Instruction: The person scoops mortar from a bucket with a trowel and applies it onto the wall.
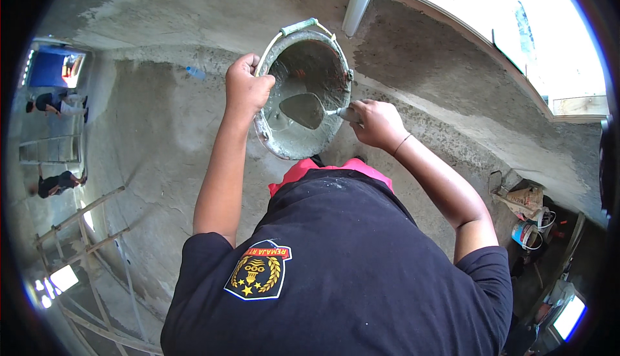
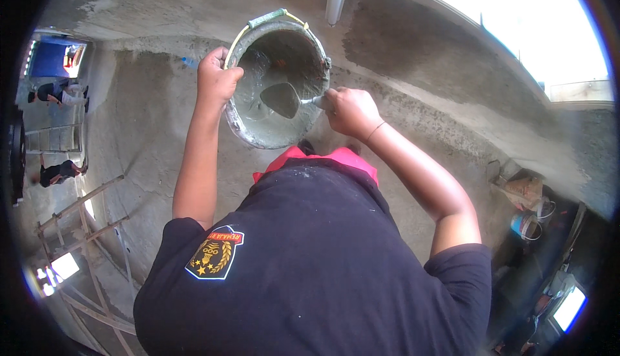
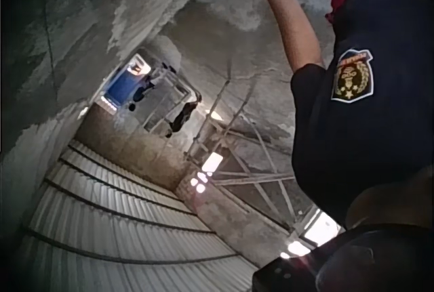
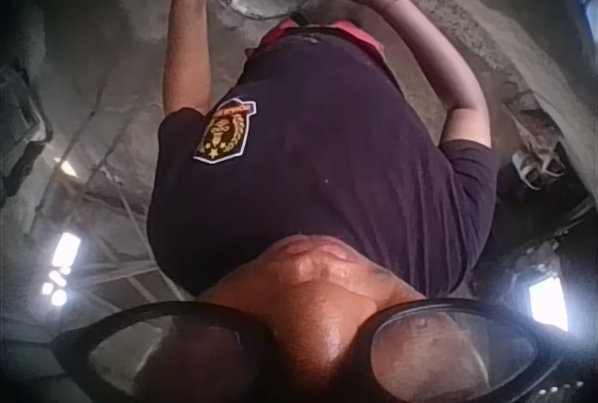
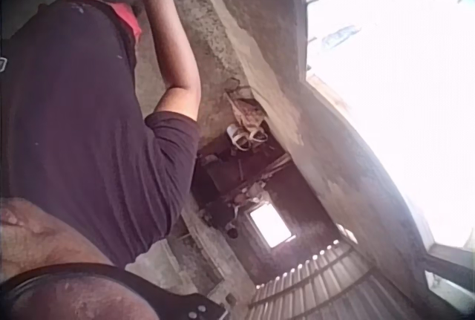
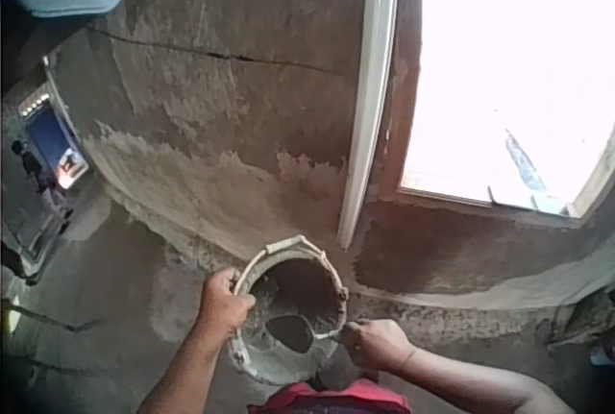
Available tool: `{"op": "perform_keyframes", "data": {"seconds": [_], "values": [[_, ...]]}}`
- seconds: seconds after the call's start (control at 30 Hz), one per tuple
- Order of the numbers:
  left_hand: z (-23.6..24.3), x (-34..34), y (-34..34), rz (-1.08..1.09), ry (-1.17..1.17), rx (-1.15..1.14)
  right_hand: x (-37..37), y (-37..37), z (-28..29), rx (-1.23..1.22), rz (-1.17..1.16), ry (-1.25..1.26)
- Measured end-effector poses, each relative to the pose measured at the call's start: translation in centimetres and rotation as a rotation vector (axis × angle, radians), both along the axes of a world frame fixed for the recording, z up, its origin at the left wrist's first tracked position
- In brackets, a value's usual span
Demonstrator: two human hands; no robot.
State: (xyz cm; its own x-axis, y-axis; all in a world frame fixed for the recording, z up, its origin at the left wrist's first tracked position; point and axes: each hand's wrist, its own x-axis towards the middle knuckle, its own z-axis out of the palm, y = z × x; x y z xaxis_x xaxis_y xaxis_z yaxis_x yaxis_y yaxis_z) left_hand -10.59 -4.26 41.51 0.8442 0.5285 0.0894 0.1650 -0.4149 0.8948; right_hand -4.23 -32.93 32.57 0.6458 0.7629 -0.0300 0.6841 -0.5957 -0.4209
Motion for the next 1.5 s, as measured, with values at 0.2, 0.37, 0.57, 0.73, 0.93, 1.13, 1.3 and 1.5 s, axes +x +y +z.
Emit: {"op": "perform_keyframes", "data": {"seconds": [0.2,0.37,0.57,0.73,0.93,1.13,1.3,1.5], "values": [[-0.1,0.2,0.3,-0.021,-0.016,-0.026,-0.7,1.1,-0.1,-0.02,0.036,-0.011],[-0.3,0.4,0.5,-0.021,-0.027,-0.023,-1.5,1.6,-0.1,0.075,0.023,0.041],[-0.7,0.4,0.8,-0.009,-0.003,-0.041,-1.1,1.7,-1.1,0.18,-0.035,0.307],[-1.1,0.3,1.3,0.011,-0.039,-0.105,-1.6,0.4,-3.0,0.288,-0.192,0.52],[-1.4,1.3,2.3,0.062,-0.029,-0.163,-1.3,-0.6,-3.7,0.223,-0.339,0.476],[-2.1,1.5,3.0,0.084,-0.019,-0.189,-2.3,-0.6,-4.1,0.198,-0.395,0.33],[-2.8,1.5,3.7,0.103,-0.03,-0.238,-2.4,-0.3,-4.8,0.201,-0.415,0.334],[-3.9,1.5,4.1,0.109,-0.04,-0.239,-2.7,0.2,-5.4,0.21,-0.418,0.237]]}}
